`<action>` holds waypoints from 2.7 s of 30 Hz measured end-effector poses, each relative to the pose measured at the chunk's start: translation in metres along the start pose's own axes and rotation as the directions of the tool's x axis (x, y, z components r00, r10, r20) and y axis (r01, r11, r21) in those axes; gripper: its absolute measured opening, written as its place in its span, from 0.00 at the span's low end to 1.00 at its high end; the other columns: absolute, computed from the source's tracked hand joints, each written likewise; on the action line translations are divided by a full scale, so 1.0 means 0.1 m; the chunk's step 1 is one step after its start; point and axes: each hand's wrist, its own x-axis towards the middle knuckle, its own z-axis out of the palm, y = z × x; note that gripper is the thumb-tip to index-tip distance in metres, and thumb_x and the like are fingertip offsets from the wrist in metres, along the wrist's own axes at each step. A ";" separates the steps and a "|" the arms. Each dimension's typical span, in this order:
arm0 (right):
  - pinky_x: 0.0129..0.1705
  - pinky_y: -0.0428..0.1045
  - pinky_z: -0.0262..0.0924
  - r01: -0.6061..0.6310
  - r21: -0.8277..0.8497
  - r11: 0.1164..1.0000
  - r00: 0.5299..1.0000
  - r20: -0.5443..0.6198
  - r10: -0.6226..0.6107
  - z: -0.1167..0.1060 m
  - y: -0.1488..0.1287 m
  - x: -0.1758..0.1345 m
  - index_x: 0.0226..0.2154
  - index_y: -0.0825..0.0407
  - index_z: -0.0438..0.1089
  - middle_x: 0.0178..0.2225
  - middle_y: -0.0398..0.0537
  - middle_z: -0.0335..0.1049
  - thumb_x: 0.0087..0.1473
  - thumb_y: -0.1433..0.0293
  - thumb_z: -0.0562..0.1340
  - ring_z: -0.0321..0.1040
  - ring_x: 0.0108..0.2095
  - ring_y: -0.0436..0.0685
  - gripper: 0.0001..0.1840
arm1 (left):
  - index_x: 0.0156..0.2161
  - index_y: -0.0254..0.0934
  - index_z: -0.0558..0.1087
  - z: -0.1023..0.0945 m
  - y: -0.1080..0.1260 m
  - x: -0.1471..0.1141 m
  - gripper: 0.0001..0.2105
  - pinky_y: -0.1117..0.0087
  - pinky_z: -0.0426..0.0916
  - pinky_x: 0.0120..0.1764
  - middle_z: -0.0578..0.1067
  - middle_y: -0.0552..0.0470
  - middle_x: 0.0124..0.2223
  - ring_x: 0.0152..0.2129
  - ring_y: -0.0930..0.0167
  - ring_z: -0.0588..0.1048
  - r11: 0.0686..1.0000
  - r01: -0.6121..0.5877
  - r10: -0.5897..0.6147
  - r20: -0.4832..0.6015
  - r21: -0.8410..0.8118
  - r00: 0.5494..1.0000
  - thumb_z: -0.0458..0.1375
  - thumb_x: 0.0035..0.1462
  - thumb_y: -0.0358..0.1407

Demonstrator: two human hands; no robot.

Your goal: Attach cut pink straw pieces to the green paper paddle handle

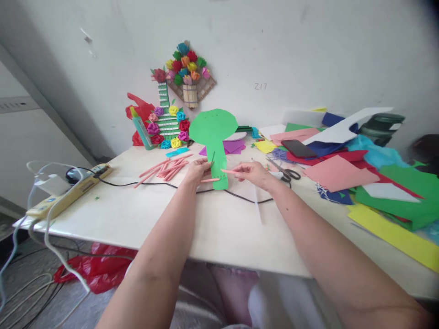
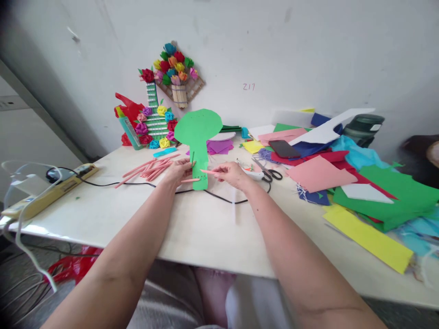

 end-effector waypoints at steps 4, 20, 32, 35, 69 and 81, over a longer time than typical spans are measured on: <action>0.26 0.45 0.61 -0.001 -0.104 0.995 1.000 0.020 0.003 0.03 0.00 0.00 0.28 0.56 0.74 0.21 0.43 0.68 0.40 0.70 0.63 0.62 0.21 0.46 0.09 | 0.33 0.32 0.72 -0.01 0.00 0.00 0.16 0.71 0.70 0.30 0.75 0.51 0.28 0.23 0.72 0.74 1.000 -0.017 0.017 0.016 0.001 1.000 0.66 0.35 0.34; 0.24 0.45 0.60 0.034 -0.147 0.989 0.999 -0.025 -0.038 0.15 0.13 0.03 0.26 0.56 0.72 0.18 0.42 0.66 0.42 0.69 0.62 0.60 0.19 0.47 0.07 | 0.34 0.32 0.69 0.02 0.03 -0.04 0.18 0.70 0.69 0.30 0.74 0.52 0.27 0.22 0.74 0.73 0.999 -0.052 0.052 0.005 0.002 0.999 0.67 0.35 0.36; 0.23 0.45 0.58 0.020 -0.126 0.992 0.999 -0.042 -0.025 0.15 0.15 0.04 0.24 0.55 0.72 0.18 0.41 0.65 0.41 0.70 0.62 0.60 0.18 0.47 0.05 | 0.33 0.32 0.69 0.04 0.05 -0.07 0.16 0.71 0.69 0.30 0.73 0.53 0.26 0.21 0.74 0.72 0.998 -0.062 0.062 -0.019 0.015 0.998 0.66 0.35 0.34; 0.24 0.45 0.59 0.015 -0.132 0.991 0.999 -0.041 -0.021 0.15 0.15 0.04 0.24 0.56 0.72 0.18 0.42 0.65 0.41 0.71 0.62 0.60 0.18 0.47 0.05 | 0.33 0.32 0.69 0.05 0.06 -0.08 0.17 0.71 0.69 0.29 0.73 0.53 0.26 0.21 0.74 0.72 0.998 -0.064 0.065 -0.017 0.024 0.998 0.67 0.35 0.34; 0.15 0.43 0.58 -0.141 -0.016 0.990 0.990 -0.010 0.141 0.17 0.06 0.00 0.31 0.55 0.68 0.15 0.41 0.66 0.46 0.65 0.63 0.63 0.15 0.49 0.10 | 0.32 0.33 0.69 0.03 0.03 -0.05 0.16 0.71 0.70 0.28 0.74 0.52 0.26 0.22 0.72 0.74 0.996 -0.085 0.084 0.010 0.026 0.996 0.66 0.35 0.33; 0.14 0.42 0.53 -0.043 -0.081 0.996 0.999 -0.035 0.040 0.21 0.06 0.02 0.22 0.55 0.72 0.13 0.38 0.63 0.40 0.73 0.63 0.56 0.12 0.44 0.02 | 0.34 0.33 0.70 0.03 0.03 -0.05 0.17 0.71 0.69 0.29 0.74 0.51 0.27 0.22 0.72 0.74 0.996 -0.074 0.073 0.031 0.043 0.997 0.66 0.35 0.35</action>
